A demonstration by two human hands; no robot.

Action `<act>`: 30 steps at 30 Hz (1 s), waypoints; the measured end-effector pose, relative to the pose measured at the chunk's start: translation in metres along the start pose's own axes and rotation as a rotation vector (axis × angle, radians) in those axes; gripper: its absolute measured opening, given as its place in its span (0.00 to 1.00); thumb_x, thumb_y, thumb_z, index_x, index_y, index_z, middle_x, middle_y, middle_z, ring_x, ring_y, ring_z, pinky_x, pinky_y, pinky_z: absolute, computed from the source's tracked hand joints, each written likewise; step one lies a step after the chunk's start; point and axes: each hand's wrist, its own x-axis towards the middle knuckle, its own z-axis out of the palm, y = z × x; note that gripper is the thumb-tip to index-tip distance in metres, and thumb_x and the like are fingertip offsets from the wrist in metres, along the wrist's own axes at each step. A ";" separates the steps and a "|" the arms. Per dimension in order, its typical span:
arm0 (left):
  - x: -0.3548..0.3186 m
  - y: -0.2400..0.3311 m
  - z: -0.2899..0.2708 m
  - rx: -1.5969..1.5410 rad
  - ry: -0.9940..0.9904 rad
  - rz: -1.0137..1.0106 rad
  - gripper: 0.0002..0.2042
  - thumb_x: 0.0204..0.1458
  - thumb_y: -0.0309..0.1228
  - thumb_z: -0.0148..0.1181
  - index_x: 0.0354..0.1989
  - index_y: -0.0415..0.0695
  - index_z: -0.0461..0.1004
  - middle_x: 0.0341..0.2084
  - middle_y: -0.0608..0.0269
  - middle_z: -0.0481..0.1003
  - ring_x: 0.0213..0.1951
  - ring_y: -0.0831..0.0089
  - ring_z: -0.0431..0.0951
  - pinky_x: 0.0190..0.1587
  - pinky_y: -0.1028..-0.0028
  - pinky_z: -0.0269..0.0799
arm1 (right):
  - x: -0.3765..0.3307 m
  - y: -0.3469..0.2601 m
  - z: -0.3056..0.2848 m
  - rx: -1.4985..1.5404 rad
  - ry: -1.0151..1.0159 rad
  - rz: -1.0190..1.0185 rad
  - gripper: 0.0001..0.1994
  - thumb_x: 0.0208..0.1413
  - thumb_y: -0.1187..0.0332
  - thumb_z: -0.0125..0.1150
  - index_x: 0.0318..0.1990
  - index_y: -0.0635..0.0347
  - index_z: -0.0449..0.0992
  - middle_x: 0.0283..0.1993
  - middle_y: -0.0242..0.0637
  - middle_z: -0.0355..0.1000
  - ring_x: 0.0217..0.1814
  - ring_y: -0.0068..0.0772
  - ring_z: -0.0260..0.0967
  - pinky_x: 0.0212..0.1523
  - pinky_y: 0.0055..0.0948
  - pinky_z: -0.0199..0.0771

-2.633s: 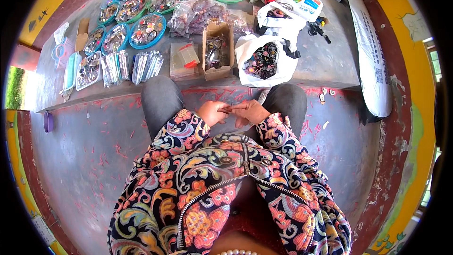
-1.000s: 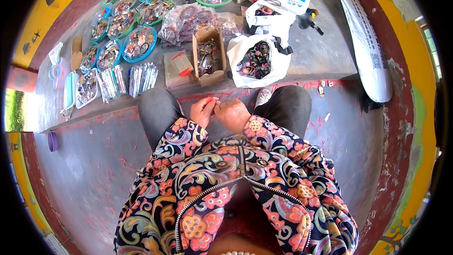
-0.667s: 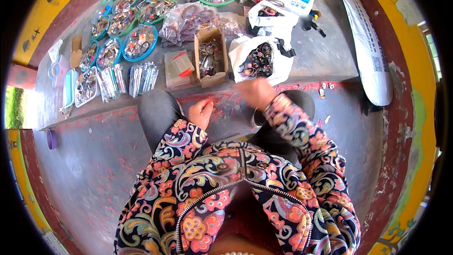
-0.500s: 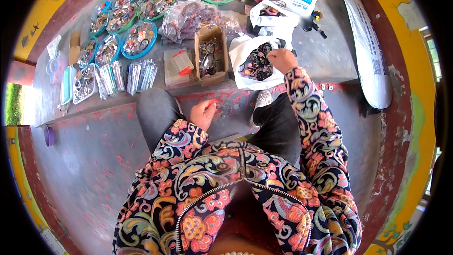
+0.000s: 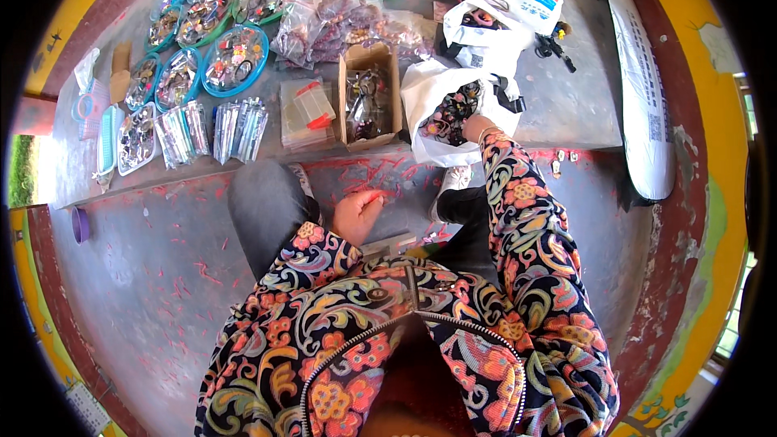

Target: The person assembles small keychains by hand, picking up components from a nearby box and attaching them to a plastic bag. They handle multiple small items, including a red piece and a yellow piece, and manipulate them to form finished keychains.

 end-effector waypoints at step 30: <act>0.001 -0.008 0.008 -0.015 -0.007 0.007 0.11 0.51 0.27 0.47 0.38 0.33 0.70 0.30 0.58 0.74 0.31 0.78 0.74 0.36 0.79 0.70 | -0.107 -0.013 -0.181 1.882 0.134 0.194 0.09 0.44 0.68 0.55 0.33 0.61 0.70 0.40 0.37 0.70 0.41 0.32 0.67 0.40 0.27 0.65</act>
